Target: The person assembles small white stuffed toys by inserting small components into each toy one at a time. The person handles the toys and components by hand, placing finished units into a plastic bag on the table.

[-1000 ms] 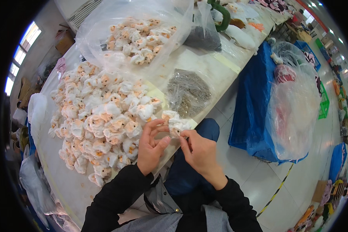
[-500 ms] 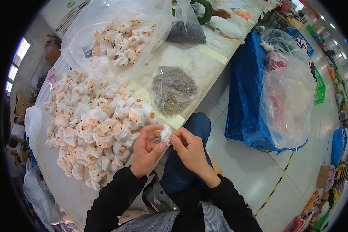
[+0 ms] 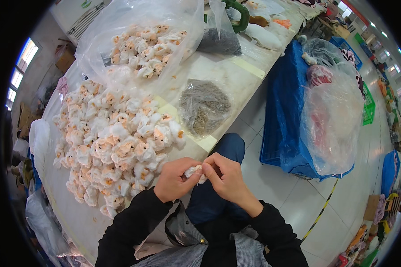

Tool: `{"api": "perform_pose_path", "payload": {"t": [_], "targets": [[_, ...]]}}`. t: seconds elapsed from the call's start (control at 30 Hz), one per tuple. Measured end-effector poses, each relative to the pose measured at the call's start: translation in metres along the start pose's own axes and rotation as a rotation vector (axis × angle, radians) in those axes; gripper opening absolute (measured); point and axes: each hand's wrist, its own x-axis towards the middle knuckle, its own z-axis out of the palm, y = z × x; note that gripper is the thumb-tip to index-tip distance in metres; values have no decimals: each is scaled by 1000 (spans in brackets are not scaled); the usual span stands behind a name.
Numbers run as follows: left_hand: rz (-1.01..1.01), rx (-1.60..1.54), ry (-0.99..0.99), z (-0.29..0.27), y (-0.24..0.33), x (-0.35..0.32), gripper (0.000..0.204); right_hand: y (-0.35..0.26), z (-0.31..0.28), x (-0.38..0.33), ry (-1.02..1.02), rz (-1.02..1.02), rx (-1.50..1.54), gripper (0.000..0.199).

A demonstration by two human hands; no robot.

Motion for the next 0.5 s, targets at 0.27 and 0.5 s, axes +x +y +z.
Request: {"api": "perform_pose_path", "payload": {"t": [0.27, 0.5], "targets": [[43, 6, 177, 3, -21, -13, 14, -4, 8, 14, -19, -270, -376, 8], [-9, 40, 248, 4, -29, 0, 13, 8, -14, 109, 168, -480, -853, 10]]}}
